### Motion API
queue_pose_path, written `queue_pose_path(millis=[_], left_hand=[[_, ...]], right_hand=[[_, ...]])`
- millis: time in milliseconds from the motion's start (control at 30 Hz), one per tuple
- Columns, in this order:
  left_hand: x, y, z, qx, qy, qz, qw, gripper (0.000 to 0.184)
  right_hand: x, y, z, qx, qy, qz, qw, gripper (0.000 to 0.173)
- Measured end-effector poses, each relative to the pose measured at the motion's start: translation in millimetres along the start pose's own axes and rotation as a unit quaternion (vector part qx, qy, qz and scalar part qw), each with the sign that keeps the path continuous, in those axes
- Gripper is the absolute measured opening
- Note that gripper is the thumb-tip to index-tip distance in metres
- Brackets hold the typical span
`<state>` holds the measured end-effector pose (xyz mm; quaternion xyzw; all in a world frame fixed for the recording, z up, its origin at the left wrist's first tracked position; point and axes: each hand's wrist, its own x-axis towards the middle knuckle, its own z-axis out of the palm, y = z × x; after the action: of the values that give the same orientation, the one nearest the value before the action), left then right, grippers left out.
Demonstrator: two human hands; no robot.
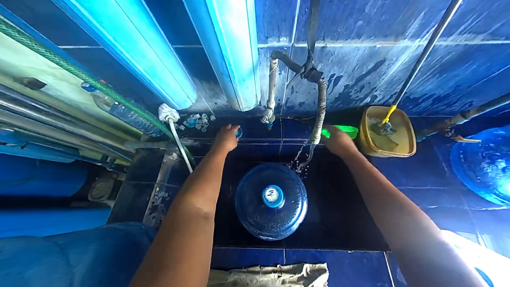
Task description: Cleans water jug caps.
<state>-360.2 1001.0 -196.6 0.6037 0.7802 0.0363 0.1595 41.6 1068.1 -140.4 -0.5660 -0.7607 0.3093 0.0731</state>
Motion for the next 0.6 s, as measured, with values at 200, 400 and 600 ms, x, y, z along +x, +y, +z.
queue_pose_path(millis=[200, 400, 600], left_hand=[[-35.7, 57.1, -5.9, -0.109, -0.035, 0.106, 0.988, 0.079], [-75.1, 153.5, -13.1, -0.419, -0.228, 0.034, 0.878, 0.068], [-84.5, 202.6, -21.4, -0.563, -0.322, -0.033, 0.761, 0.058]], right_hand=[[46.7, 42.2, -13.3, -0.216, 0.092, 0.0, 0.972, 0.054], [59.2, 46.9, -29.7, -0.19, 0.12, 0.072, 0.972, 0.075], [19.3, 33.9, -24.5, 0.055, 0.072, 0.136, 0.987, 0.045]])
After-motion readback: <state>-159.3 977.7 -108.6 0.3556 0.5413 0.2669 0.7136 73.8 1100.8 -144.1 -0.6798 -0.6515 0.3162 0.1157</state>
